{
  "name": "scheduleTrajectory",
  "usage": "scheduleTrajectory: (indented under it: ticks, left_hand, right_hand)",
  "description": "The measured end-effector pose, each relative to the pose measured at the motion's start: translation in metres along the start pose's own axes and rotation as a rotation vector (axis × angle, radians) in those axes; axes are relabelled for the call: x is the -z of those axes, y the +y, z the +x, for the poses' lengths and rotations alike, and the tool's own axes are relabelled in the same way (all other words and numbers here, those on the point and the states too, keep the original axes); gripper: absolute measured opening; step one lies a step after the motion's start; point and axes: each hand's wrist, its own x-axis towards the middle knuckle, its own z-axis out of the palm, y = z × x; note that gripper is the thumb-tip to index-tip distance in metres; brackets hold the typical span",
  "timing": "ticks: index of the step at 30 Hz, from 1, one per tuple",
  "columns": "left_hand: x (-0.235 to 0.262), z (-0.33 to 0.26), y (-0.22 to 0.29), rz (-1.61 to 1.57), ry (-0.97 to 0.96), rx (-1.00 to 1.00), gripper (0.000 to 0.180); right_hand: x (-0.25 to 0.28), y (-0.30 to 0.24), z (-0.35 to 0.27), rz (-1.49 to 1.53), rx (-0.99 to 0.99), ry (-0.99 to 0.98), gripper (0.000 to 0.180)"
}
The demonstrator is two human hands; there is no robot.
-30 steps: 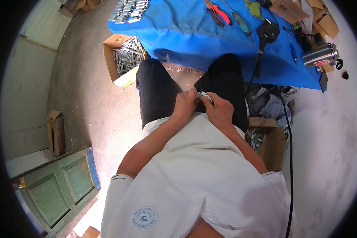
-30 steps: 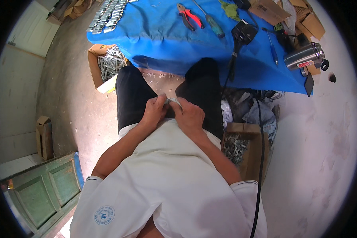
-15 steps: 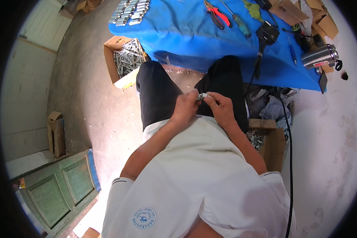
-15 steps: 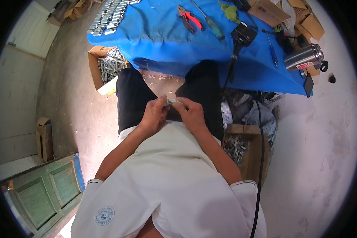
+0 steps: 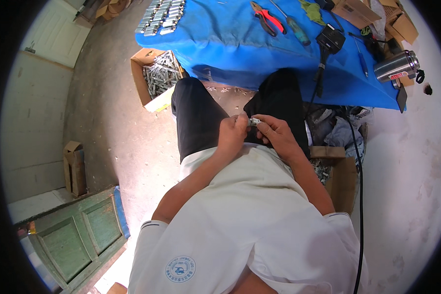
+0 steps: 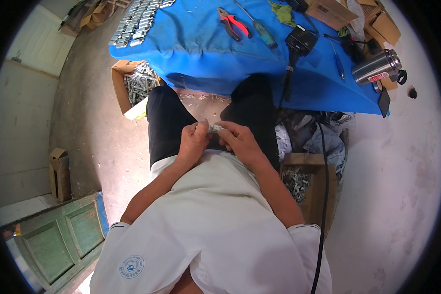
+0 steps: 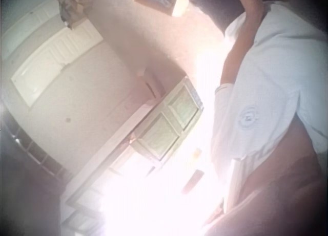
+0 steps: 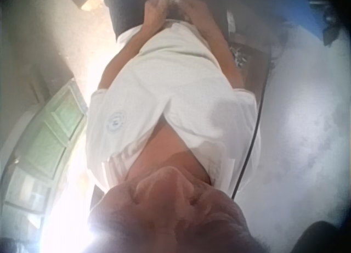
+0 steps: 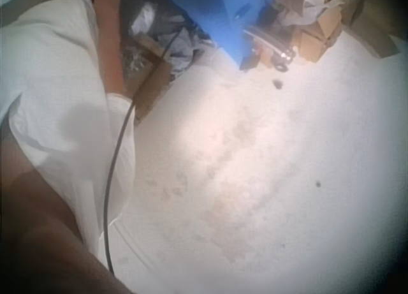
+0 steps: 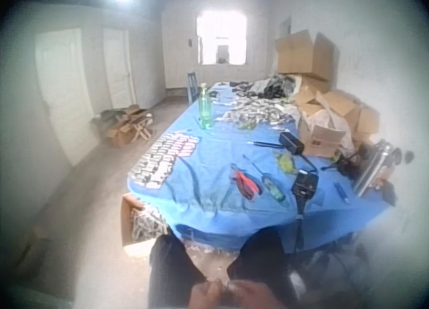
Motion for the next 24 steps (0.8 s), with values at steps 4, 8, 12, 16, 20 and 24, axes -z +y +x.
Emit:
scheduleTrajectory:
  ticks: [4, 8, 12, 16, 20, 24]
  left_hand:
    - [0.006, -0.004, 0.002, -0.137, -0.052, 0.165, 0.043]
    - [0.006, -0.003, 0.0, -0.103, -0.012, 0.145, 0.043]
    - [0.0, 0.006, -0.008, 0.028, 0.092, -0.005, 0.044]
    - [0.001, 0.018, -0.024, 0.241, 0.185, -0.206, 0.043]
    - [-0.001, 0.022, -0.025, 0.167, 0.186, -0.154, 0.042]
    - [0.002, 0.01, -0.017, -0.005, 0.073, 0.098, 0.04]
  right_hand:
    - [0.001, -0.003, -0.007, -0.413, 0.176, 0.041, 0.023]
    - [-0.012, 0.001, -0.008, -0.715, 0.29, 0.208, 0.019]
    - [-0.022, 0.004, -0.005, -0.752, 0.266, 0.307, 0.019]
    - [-0.028, 0.004, -0.004, -0.784, 0.206, 0.346, 0.019]
    - [-0.022, 0.008, 0.001, -0.686, 0.236, 0.296, 0.02]
    - [0.011, 0.03, 0.017, -0.381, 0.154, 0.005, 0.021]
